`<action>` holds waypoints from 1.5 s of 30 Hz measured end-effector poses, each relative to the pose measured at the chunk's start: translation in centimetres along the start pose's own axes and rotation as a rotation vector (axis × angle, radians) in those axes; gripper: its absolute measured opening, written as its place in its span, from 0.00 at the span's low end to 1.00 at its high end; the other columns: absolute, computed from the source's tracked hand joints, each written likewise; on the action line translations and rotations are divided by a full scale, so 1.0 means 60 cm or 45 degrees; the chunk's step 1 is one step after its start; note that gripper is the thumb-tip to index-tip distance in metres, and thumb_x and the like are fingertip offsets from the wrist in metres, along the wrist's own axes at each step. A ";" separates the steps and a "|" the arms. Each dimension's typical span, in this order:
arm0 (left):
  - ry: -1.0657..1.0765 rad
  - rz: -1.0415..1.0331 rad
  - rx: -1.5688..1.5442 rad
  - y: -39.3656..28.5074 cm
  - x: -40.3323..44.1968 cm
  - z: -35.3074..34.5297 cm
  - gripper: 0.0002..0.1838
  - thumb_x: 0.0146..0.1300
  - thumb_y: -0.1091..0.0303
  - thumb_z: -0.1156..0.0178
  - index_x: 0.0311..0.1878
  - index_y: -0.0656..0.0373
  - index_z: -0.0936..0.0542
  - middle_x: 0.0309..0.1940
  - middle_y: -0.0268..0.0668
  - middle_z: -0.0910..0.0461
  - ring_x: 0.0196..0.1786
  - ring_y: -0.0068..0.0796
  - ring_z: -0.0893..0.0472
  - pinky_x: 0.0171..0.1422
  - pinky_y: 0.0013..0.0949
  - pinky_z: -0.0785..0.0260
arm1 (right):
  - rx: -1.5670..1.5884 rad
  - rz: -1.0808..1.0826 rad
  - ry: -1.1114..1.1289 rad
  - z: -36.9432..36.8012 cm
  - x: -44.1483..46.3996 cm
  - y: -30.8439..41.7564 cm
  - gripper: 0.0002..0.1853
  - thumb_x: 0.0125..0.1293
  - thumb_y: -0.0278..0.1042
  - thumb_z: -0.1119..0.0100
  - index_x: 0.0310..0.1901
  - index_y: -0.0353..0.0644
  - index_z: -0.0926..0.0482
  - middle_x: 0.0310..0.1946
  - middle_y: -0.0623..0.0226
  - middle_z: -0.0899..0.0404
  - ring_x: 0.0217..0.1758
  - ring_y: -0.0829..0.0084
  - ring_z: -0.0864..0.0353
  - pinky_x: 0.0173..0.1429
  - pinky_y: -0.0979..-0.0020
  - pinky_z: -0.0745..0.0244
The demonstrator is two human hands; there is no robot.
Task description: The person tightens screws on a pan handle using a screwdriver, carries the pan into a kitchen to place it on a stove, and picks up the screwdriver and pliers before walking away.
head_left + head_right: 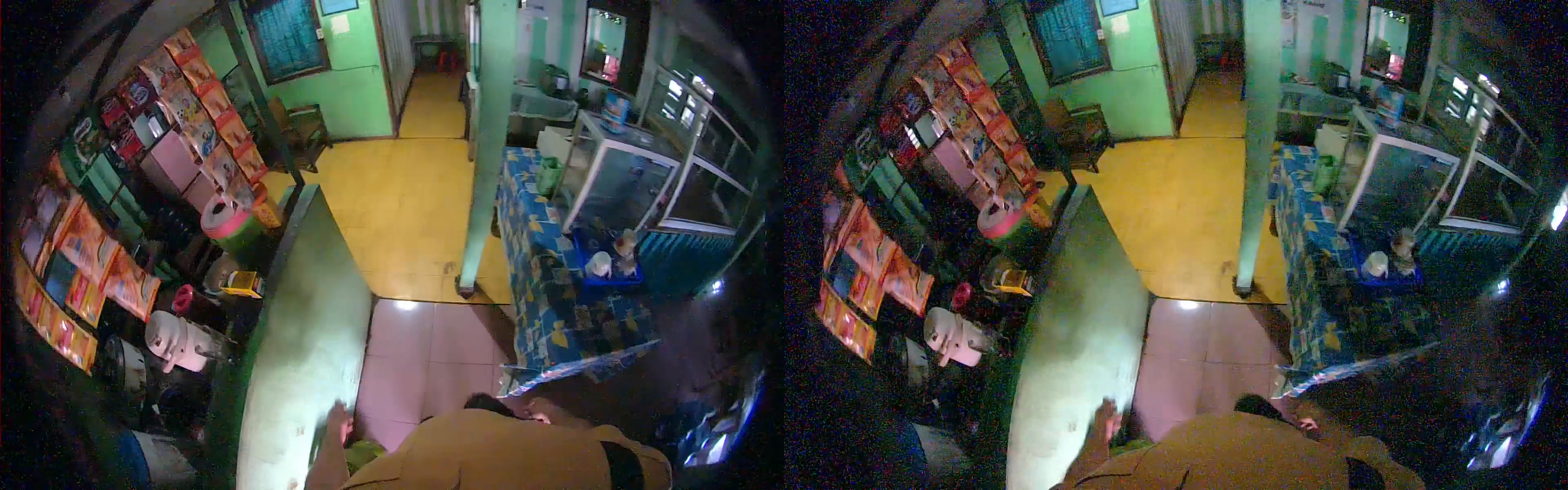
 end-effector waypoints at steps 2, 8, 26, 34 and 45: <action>0.099 -0.113 0.022 -0.123 0.102 -0.059 0.29 0.72 0.35 0.52 0.61 0.47 0.25 0.53 0.29 0.23 0.38 0.28 0.23 0.33 0.36 0.34 | 0.051 0.020 -0.047 0.037 0.039 0.080 0.14 0.69 0.42 0.40 0.50 0.45 0.23 0.39 0.61 0.20 0.35 0.62 0.18 0.36 0.56 0.20; 0.296 -0.321 0.067 -0.495 0.161 -0.377 0.30 0.71 0.41 0.50 0.67 0.49 0.27 0.61 0.35 0.26 0.51 0.32 0.23 0.49 0.45 0.30 | 0.099 0.019 -0.058 0.117 0.236 0.251 0.12 0.69 0.41 0.41 0.48 0.45 0.23 0.37 0.62 0.20 0.34 0.62 0.19 0.36 0.57 0.20; 0.264 -0.065 -0.509 -1.096 0.700 -0.674 0.37 0.77 0.36 0.70 0.75 0.53 0.36 0.73 0.47 0.35 0.67 0.52 0.26 0.65 0.53 0.30 | -0.128 0.059 0.190 0.264 0.816 0.995 0.08 0.69 0.38 0.45 0.43 0.43 0.22 0.32 0.63 0.20 0.31 0.64 0.19 0.34 0.58 0.21; 0.194 -0.111 -0.541 -1.379 0.953 -0.597 0.44 0.71 0.27 0.65 0.76 0.54 0.39 0.76 0.48 0.39 0.70 0.53 0.29 0.68 0.57 0.34 | -0.331 0.106 0.292 0.194 0.987 1.330 0.08 0.69 0.36 0.46 0.40 0.42 0.22 0.30 0.64 0.21 0.29 0.64 0.20 0.33 0.59 0.22; -0.395 -0.140 -1.384 -1.410 1.106 -0.168 0.41 0.71 0.31 0.59 0.77 0.50 0.41 0.76 0.45 0.41 0.76 0.54 0.40 0.75 0.60 0.44 | -1.188 0.496 0.551 0.020 1.284 1.844 0.08 0.69 0.35 0.49 0.37 0.42 0.22 0.27 0.64 0.21 0.28 0.65 0.20 0.32 0.59 0.22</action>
Point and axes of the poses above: each hand's wrist, its own x-axis towards the middle knuckle, its own z-axis out of the back of the hand, y = z × x, the point moved 6 cm from there along x, towards the middle knuckle
